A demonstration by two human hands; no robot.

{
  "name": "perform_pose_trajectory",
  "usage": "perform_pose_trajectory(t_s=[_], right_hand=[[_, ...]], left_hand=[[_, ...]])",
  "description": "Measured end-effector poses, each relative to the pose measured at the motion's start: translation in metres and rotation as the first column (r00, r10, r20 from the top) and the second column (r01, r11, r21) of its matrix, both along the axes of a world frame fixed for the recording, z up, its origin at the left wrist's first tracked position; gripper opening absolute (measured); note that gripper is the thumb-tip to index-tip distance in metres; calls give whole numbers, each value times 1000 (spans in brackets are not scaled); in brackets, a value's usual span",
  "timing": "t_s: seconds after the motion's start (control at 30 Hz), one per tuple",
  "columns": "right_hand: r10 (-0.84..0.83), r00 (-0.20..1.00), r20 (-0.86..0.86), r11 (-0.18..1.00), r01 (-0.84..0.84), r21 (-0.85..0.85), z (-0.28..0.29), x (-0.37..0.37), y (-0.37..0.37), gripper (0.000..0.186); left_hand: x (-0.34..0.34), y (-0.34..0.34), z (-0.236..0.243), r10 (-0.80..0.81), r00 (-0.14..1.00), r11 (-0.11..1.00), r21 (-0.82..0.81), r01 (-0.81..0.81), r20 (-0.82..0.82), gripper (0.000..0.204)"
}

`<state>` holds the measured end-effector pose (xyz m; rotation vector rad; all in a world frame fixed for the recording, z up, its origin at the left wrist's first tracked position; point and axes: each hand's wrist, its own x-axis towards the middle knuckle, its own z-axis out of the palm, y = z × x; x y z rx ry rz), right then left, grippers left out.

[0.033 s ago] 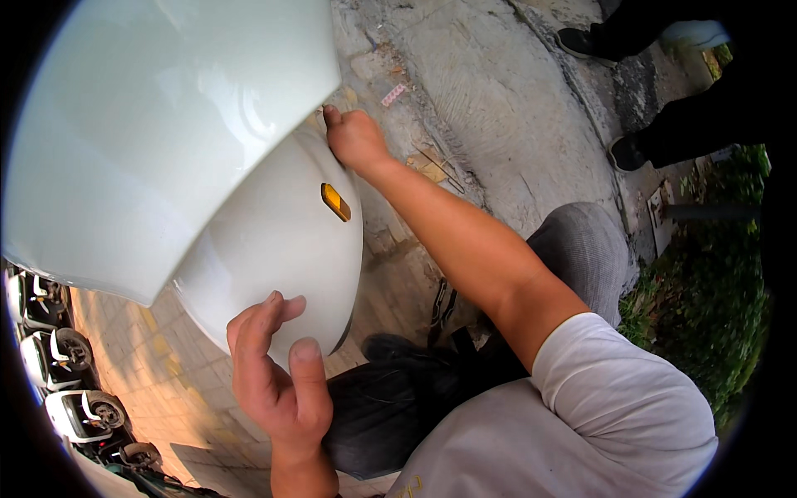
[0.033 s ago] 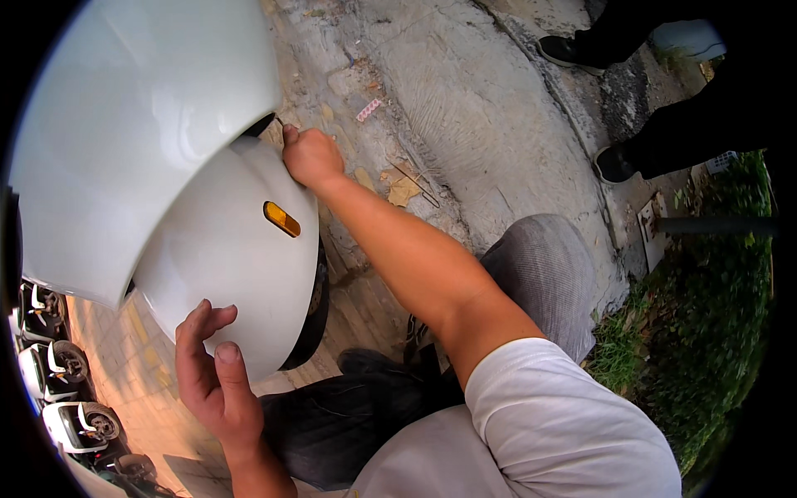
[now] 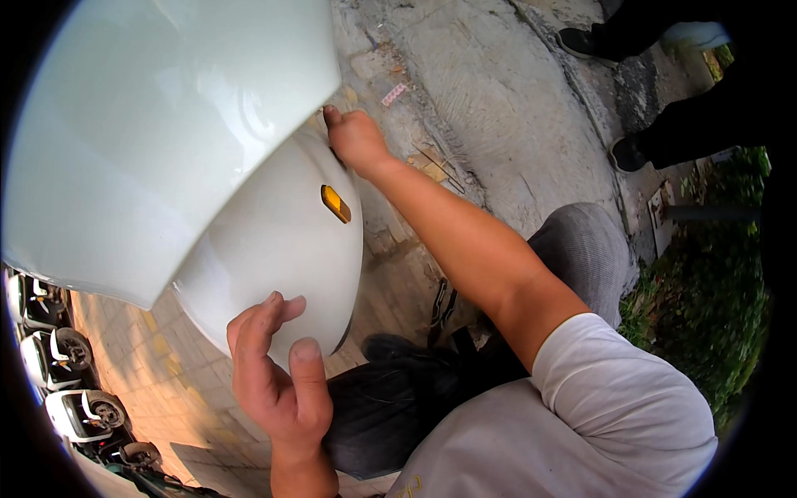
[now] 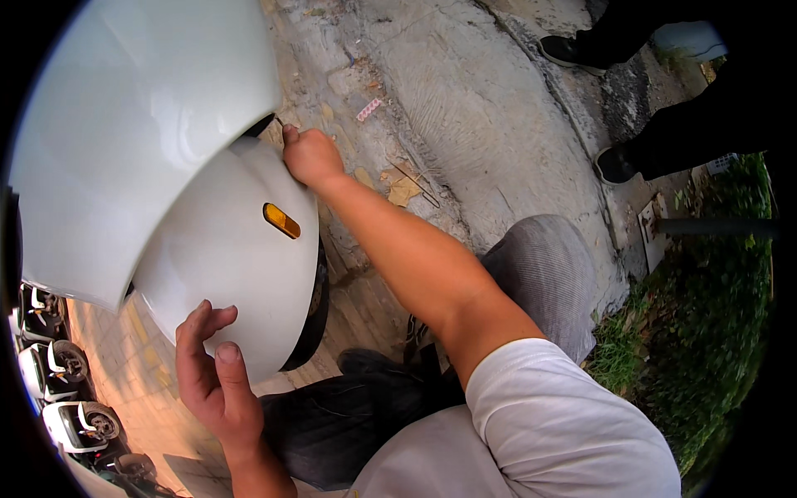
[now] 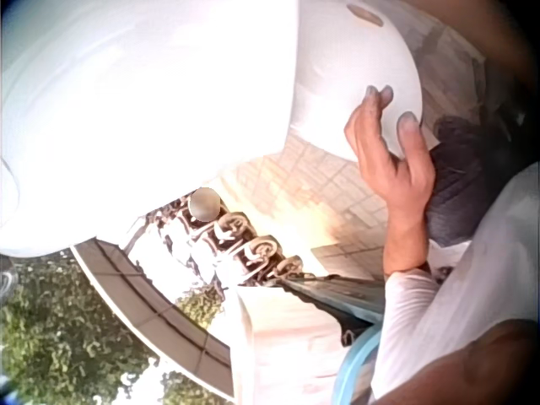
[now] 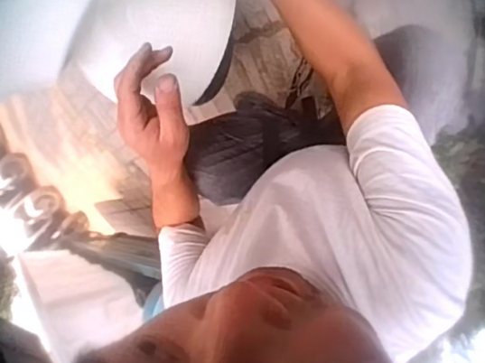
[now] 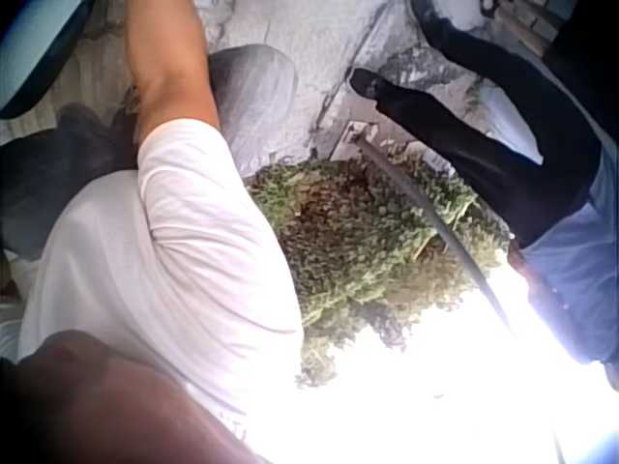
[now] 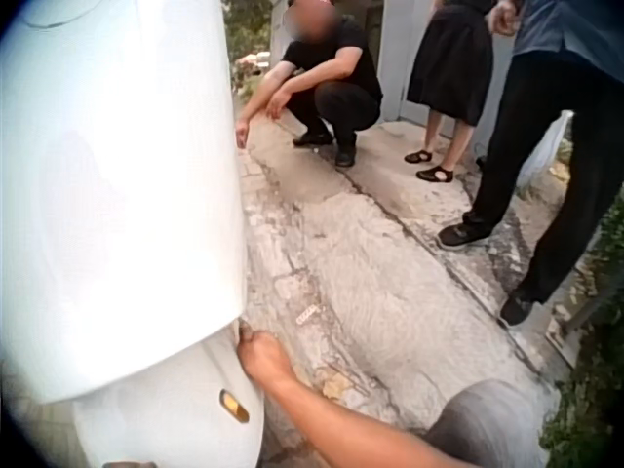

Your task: The person uses a small tool to pry and adjust a seam on the front fairing of a white scooter. After completing the adjustment, the person stands and walks away from the scooter.

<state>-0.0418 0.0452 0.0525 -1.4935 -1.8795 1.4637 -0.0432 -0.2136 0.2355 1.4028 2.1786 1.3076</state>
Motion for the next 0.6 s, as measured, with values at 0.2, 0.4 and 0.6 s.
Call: perform_pose_trajectory(t_s=[0.2, 0.4, 0.6], right_hand=[[-90, 910, -404, 715, -224, -663, -5, 6, 16, 49], [-170, 831, -529, 274, -476, -836, -10, 19, 39, 48], [138, 989, 47, 990, -138, -12, -11, 5, 24, 50]], left_hand=[[-4, 5, -1, 7, 1000, 1000, -29, -7, -19, 37], [-2, 9, 2, 25, 1000, 999, -23, -25, 11, 37], [1, 10, 5, -8, 1000, 1000, 13, 9, -14, 37]])
